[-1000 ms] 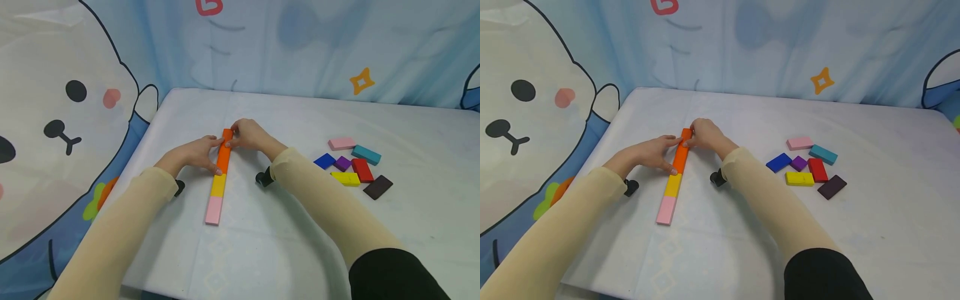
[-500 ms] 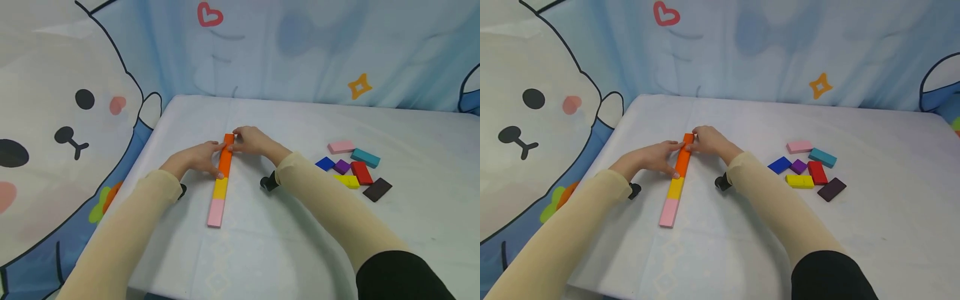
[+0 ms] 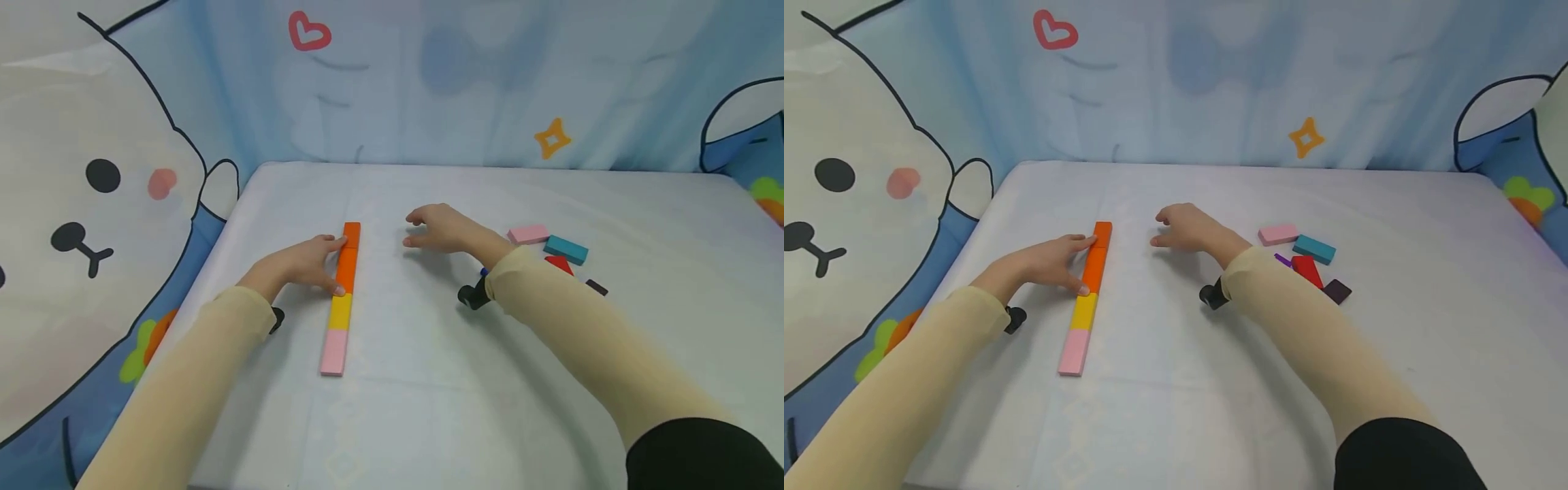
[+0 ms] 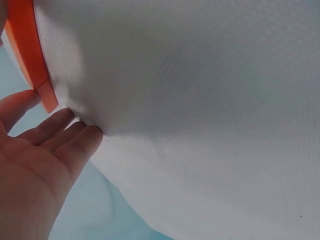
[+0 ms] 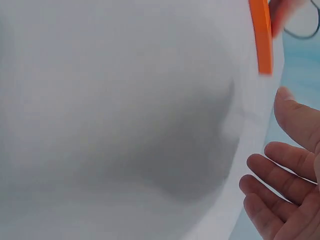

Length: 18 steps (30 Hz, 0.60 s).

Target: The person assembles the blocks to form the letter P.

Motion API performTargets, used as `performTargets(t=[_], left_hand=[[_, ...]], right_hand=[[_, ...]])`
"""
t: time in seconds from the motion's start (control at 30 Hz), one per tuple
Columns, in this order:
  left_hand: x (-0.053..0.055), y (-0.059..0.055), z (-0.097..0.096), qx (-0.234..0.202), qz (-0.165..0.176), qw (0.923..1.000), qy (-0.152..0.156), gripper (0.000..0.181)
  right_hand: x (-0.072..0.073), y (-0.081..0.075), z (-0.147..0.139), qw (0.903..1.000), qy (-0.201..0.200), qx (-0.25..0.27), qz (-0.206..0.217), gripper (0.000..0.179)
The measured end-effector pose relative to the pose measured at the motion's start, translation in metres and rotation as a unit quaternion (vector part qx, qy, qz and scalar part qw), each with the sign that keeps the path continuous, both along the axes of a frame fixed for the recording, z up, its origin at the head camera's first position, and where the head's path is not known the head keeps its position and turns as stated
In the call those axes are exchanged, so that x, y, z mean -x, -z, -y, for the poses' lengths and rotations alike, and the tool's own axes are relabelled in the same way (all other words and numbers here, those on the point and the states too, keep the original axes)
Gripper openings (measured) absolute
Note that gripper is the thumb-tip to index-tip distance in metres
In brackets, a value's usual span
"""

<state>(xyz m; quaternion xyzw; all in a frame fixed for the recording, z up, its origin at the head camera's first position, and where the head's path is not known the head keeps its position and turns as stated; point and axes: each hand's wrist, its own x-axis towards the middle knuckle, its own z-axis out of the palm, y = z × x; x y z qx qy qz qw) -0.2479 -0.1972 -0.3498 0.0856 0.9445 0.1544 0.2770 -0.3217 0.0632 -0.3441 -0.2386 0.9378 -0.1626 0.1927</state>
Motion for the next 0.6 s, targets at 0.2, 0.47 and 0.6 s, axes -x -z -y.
performTargets(t=[0.2,0.47,0.6], left_hand=[[-0.003,0.001,0.001,-0.005,-0.001,1.0,0.006,0.101],[-0.004,0.002,0.001,-0.012,-0.002,0.9999,0.006,0.101],[-0.004,0.001,0.001,-0.013,-0.003,0.9999,0.008,0.101]], right_hand=[[0.004,0.0,-0.05,0.9991,0.018,-0.007,-0.037,0.062],[-0.004,-0.007,-0.107,0.9941,0.093,-0.035,-0.045,0.061],[-0.009,-0.007,-0.131,0.9882,0.135,-0.053,-0.048,0.064]])
